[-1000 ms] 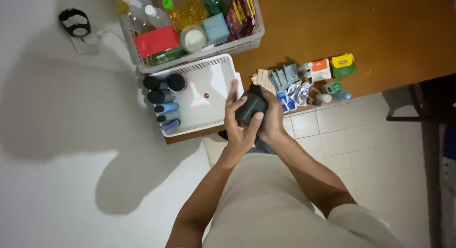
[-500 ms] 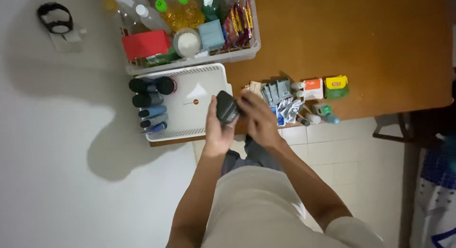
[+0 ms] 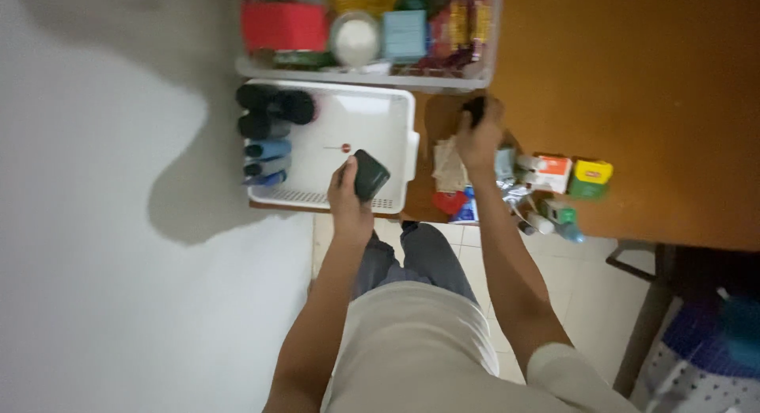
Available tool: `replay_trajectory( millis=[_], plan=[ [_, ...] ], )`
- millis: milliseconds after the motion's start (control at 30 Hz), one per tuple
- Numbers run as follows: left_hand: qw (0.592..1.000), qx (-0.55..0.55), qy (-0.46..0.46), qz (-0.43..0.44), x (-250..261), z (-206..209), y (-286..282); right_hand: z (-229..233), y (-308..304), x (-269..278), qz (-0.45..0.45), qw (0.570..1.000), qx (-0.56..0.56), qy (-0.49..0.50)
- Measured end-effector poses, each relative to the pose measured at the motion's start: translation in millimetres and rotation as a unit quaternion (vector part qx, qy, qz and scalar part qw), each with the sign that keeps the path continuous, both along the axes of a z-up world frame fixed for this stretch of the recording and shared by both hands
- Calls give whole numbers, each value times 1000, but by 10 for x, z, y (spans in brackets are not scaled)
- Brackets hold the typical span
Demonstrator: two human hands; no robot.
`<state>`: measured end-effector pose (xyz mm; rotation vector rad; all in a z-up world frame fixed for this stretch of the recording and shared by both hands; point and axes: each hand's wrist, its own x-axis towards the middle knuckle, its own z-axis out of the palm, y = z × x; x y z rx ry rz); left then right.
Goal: The person picks up various laundry-related items from a table, wipes each with a dark cloth, and places them into a white plastic basket. Items include bottles, boxes, and small containers. The person handles each item individually and arranges them in the basket.
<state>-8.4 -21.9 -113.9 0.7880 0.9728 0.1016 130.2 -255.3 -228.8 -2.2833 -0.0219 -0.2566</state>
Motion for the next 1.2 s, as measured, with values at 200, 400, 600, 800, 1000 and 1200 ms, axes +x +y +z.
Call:
replay_trajectory(
  millis=[200, 400, 600, 800, 1000, 1200],
  plan=[
    [997, 1, -19, 70, 24, -108, 299, 1355, 811, -745, -14, 996, 42, 72],
    [997, 4, 4, 75, 44, -185, 608, 1096, 1960, -1131, 148, 957, 148, 199],
    [995, -4, 77, 57, 95, -605, 996, 300, 2440, -1091, 91, 899, 318, 288],
    [995, -93, 31, 33, -69, -1050, 1179, 194, 2746, -924, 93, 930, 173, 311],
    [993, -115, 24, 30, -15, -918, 1313, 47, 2958, -938, 61, 938, 162, 301],
    [995, -102, -11, -11, -15, -884, 1422, -35, 3049, -914, 82, 949, 132, 273]
  ],
)
